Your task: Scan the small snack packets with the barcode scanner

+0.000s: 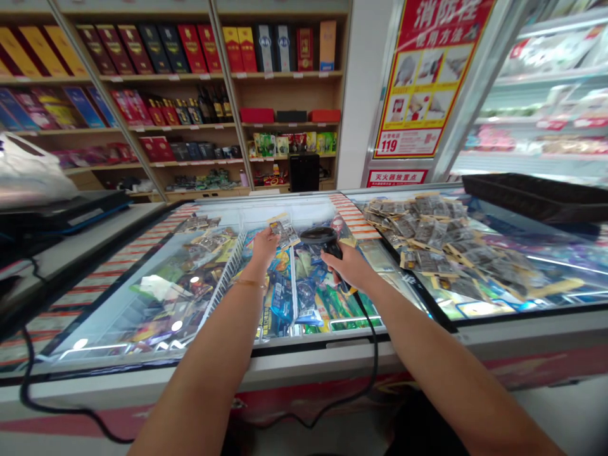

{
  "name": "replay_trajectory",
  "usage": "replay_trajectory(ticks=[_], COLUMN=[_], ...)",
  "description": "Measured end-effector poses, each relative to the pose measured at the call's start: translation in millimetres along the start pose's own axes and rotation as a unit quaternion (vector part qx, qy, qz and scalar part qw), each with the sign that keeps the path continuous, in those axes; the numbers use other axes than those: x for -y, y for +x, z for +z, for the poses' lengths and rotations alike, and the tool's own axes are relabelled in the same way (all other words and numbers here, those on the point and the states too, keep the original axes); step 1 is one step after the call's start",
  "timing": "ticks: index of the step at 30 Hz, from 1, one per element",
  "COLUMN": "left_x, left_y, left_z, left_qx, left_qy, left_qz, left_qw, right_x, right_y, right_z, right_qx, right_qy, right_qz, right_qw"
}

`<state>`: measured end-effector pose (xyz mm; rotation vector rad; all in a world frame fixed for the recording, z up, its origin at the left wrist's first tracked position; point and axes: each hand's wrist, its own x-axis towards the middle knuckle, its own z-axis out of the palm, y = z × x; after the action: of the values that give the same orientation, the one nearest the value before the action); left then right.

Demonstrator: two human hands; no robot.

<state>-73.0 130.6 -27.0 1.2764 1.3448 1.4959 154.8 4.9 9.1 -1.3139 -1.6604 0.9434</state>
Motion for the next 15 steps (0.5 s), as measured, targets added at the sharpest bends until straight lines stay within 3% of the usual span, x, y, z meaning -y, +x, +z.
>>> replay_trajectory(ticks=[15], left_x=[6.7], left_y=[6.1], left_z=[-0.7], left_qx=[0.016], left_qy=[0.011], left_qz=[0.002], left_qw=[1.0], right_x=[2.5], right_y=[-1.9], right_z=[-1.7], right_qx=[0.009], right_qy=[0.009], right_qz=[0.001], right_qw=[1.0])
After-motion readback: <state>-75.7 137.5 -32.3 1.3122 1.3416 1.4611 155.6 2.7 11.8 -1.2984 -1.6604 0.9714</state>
